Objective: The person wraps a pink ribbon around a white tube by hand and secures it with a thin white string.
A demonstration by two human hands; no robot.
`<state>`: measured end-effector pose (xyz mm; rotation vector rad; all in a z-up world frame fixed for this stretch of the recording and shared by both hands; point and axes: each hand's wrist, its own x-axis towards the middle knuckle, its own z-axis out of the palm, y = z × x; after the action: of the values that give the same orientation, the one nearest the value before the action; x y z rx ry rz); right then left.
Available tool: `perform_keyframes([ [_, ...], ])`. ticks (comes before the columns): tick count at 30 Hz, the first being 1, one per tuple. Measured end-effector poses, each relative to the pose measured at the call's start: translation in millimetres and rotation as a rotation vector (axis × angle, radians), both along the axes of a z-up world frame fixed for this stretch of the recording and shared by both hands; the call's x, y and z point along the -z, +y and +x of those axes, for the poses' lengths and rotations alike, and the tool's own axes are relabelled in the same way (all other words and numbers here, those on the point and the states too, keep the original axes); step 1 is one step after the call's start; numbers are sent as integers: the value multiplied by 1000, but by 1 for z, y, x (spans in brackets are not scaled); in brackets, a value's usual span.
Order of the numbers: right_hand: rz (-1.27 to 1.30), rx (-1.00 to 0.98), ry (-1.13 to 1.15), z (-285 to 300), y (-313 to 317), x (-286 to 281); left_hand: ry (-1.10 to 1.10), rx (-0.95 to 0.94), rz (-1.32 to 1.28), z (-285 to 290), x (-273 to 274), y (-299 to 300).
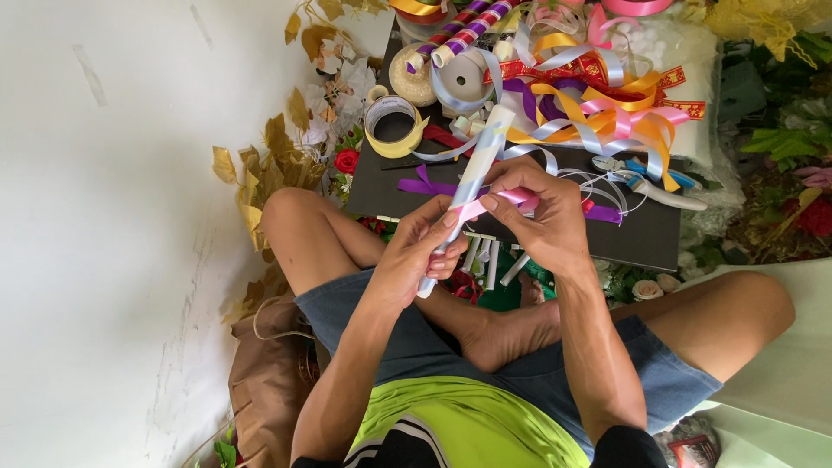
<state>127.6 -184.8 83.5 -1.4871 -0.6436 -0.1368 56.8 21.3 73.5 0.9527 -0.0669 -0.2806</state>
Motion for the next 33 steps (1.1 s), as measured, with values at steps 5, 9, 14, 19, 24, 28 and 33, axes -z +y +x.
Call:
perform_keyframes([
  [5,-22,18,-42,-2,2,-5,-43,-2,26,0,10,1],
  [9,-14,20,-59,-1,3,0,-103,-21,53,2,16,-1],
  [14,-22,23,-68,0,4,2,-82,-18,-36,0,22,0],
  [19,-30,29,-63,-1,3,0,-16,-21,-16,-1,6,-6],
  [24,-33,35,-76,-1,4,0,-45,-32,24,0,6,-11],
  [28,-26,40,-70,1,3,1,-41,-21,22,1,3,-12],
  [33,-19,36,-72,4,2,3,-64,-23,25,1,1,-13],
])
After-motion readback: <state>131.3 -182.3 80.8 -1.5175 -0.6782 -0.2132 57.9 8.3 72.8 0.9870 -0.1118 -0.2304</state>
